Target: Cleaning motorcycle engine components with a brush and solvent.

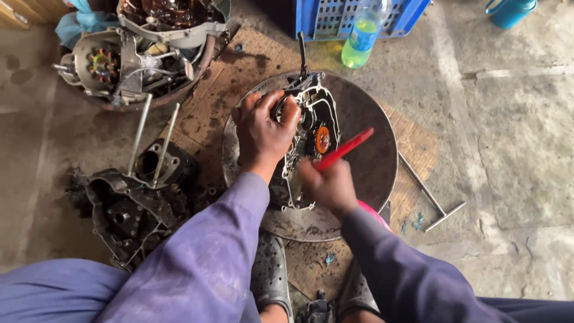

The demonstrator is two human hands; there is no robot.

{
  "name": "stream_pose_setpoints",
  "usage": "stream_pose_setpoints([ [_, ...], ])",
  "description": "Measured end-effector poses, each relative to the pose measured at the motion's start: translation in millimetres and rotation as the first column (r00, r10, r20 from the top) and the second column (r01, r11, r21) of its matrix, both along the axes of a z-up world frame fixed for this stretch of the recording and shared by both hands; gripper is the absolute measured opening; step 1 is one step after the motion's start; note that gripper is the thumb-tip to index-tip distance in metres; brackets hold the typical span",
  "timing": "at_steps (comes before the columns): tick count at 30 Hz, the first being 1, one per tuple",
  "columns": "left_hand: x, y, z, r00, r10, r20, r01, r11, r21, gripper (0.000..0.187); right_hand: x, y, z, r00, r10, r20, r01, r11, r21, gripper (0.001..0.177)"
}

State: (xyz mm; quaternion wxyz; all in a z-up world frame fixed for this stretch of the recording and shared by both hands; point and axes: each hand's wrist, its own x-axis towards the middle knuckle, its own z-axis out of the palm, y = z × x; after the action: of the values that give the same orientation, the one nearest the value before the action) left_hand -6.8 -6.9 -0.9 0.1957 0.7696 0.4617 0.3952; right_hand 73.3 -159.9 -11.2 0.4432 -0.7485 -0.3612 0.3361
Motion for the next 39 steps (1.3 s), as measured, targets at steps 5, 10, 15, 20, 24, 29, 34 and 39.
stream_pose_setpoints([
  [5,5.8,0.7,3.5,1.0,0.011,0.007,-0.011,1.0,0.029,0.038,63.8,-1.4,-43.6,0.999,-0.003,0.053,0.006,0.999,-0.047,0.031],
  [10,3.5,-0.2,6.7,1.0,0.015,-0.004,-0.015,0.998,-0.067,0.042,88.0,-0.1,-13.4,0.978,-0.191,0.079,0.207,0.914,-0.348,0.038],
  [15,6.2,0.8,9.4,0.999,0.005,-0.044,-0.008,0.997,-0.078,0.042,105.1,-8.5,-57.0,0.96,-0.261,0.104,0.273,0.954,-0.125,0.032],
  [20,2.8,-0.6,14.5,0.999,-0.002,-0.045,-0.003,0.992,-0.123,0.041,125.3,-10.3,-52.7,0.989,-0.032,0.148,0.067,0.969,-0.238,0.034],
  [24,4.2,8.3,2.2,1.0,0.004,-0.006,-0.005,0.992,-0.127,0.039,120.5,-12.0,-47.6,0.983,-0.058,0.172,0.102,0.961,-0.256,0.036],
  [29,-0.6,6.6,7.5,1.0,-0.014,0.008,0.015,0.995,-0.1,0.039,104.7,-28.4,-57.7,0.743,0.116,0.659,0.108,0.951,-0.289,0.026],
  [34,-1.0,7.1,7.4,0.999,-0.001,0.033,0.003,0.999,-0.047,0.037,97.5,-23.8,-53.4,0.892,0.191,0.409,-0.154,0.98,-0.122,0.034],
  [39,0.3,3.9,11.4,1.0,0.01,0.025,-0.008,0.998,-0.064,0.037,96.5,-16.3,-44.7,0.819,0.292,0.494,-0.213,0.954,-0.21,0.028],
])
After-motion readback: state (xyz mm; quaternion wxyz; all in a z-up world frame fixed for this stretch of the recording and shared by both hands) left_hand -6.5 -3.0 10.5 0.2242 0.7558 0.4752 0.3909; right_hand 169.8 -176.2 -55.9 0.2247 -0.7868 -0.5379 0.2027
